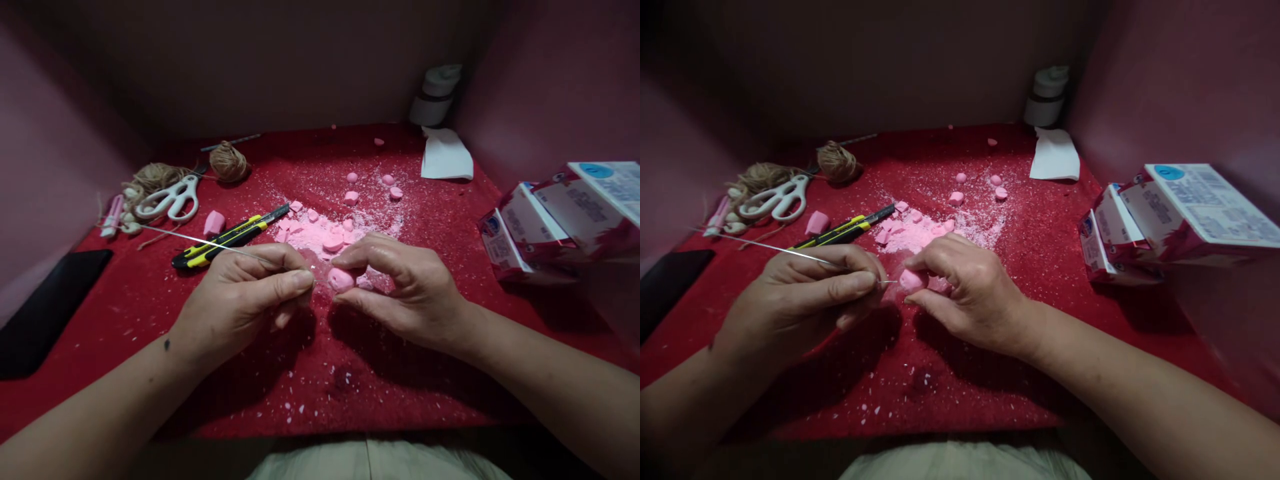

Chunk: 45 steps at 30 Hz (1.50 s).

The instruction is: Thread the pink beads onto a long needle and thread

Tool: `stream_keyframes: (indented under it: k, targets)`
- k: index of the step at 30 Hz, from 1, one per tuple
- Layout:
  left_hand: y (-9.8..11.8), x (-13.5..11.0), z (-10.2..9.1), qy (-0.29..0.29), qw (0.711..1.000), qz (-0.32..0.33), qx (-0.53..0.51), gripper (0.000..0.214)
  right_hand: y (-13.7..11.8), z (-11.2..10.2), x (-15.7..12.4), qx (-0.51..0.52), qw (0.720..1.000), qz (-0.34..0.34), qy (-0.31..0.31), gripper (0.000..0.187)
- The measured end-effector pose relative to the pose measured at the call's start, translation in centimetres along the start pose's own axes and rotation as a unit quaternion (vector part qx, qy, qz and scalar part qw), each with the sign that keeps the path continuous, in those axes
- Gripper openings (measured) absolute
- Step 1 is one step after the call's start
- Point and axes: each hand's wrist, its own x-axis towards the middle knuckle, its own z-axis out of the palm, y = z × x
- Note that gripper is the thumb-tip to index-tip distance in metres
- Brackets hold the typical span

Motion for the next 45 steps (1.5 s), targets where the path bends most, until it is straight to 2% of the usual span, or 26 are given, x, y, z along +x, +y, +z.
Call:
stream_keyframes:
  k: [5, 9, 11, 14, 17, 20, 24, 29, 33, 38, 41, 43, 45]
  targets:
    - [-0.1, -0.2, 0.0, -0.001, 0.999, 0.015, 0.042, 0.013, -0.1, 0.1, -0.1, 0.001, 1.0, -0.001, 0.0, 0.006]
    - [0.1, -0.4, 0.4, 0.027, 0.992, 0.045, 0.118, 0.012, -0.1, 0.1, -0.1, -0.004, 1.0, -0.011, -0.005, 0.005]
    - [0.2, -0.6, 0.7, 0.047, 0.977, 0.091, 0.189, 0.011, -0.1, 0.2, -0.1, -0.013, 1.0, -0.021, -0.006, 0.005]
    - [0.3, -0.8, 1.4, 0.067, 0.937, 0.173, 0.294, 0.013, -0.2, 0.3, -0.1, -0.027, 0.999, -0.034, -0.005, 0.005]
    - [0.3, -0.8, 1.9, 0.071, 0.926, 0.191, 0.318, 0.013, -0.2, 0.4, -0.2, -0.038, 0.999, -0.036, -0.007, 0.005]
    - [0.3, -0.6, 2.0, 0.064, 0.957, 0.149, 0.242, 0.012, -0.2, 0.5, -0.3, -0.039, 0.998, -0.04, -0.008, 0.005]
    - [0.0, -0.1, 1.5, 0.012, 0.997, 0.026, 0.078, 0.01, -0.1, 0.4, -0.3, -0.034, 0.998, -0.041, -0.017, 0.004]
    - [-0.2, 0.4, 0.4, -0.062, 0.996, -0.042, -0.038, 0.009, -0.2, 0.3, -0.2, -0.018, 0.998, -0.051, -0.025, 0.004]
    - [0.2, 0.5, -0.3, -0.077, 0.991, -0.08, -0.072, 0.01, 0.2, 0.2, -0.1, 0.0, 0.998, -0.059, -0.015, 0.004]
    - [0.8, 0.6, -0.6, -0.049, 0.992, -0.087, -0.079, 0.014, 0.8, -0.1, -0.1, -0.003, 0.999, 0.032, 0.021, 0.009]
    - [0.8, 0.7, -0.5, -0.04, 0.994, -0.073, -0.068, 0.014, 0.7, -0.1, 0.0, 0.076, 0.989, 0.124, 0.035, 0.014]
    - [0.7, 0.7, -0.4, -0.039, 0.996, -0.062, -0.053, 0.013, 0.6, -0.1, 0.2, 0.202, 0.96, 0.19, 0.035, 0.017]
    - [0.6, 0.6, -0.3, -0.041, 0.997, -0.053, -0.038, 0.012, 0.5, -0.2, 0.3, 0.335, 0.91, 0.242, 0.011, 0.017]
